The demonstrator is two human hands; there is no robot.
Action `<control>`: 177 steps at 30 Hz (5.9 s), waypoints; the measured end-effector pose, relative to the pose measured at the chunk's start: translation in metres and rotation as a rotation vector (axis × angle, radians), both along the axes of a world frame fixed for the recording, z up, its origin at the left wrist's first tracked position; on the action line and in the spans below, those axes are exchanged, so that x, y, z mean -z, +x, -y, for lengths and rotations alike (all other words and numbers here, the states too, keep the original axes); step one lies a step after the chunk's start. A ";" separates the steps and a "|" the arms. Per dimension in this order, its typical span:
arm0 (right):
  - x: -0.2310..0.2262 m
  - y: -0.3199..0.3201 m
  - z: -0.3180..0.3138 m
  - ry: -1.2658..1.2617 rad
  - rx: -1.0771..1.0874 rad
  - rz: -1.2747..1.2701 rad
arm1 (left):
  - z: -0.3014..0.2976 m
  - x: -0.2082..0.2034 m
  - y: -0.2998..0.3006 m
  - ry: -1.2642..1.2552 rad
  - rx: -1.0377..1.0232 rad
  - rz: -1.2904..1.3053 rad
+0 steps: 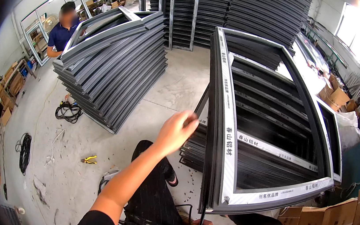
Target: The person installs rubber seals into the grooves of aluminum window frames using a pair of cutters to trim the strip and their hands to press it in, then moves the finished frames to a stack.
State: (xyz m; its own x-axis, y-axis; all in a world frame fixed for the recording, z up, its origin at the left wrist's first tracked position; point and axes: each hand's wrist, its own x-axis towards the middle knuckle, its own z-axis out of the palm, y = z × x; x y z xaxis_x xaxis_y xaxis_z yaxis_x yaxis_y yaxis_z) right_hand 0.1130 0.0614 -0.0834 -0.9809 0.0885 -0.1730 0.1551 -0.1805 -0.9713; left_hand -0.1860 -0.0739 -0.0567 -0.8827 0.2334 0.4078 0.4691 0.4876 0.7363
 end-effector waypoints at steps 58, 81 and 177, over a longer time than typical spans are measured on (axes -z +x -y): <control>-0.014 -0.002 -0.015 -0.498 -0.059 0.388 | -0.063 0.047 0.002 0.700 -0.093 0.761; -0.012 0.034 -0.049 -0.213 -0.154 0.421 | -0.074 0.037 0.033 0.810 -0.095 0.923; 0.010 -0.004 -0.012 -1.101 -0.286 0.299 | -0.056 0.055 0.068 0.557 0.083 0.709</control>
State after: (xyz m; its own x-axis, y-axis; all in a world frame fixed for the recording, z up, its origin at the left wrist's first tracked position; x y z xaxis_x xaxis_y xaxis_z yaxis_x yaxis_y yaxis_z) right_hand 0.1090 0.0735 -0.0937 -0.8480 -0.4695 -0.2458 0.5217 -0.8211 -0.2315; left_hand -0.1179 -0.0177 -0.1121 -0.9591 0.2386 -0.1522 -0.1666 -0.0412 0.9852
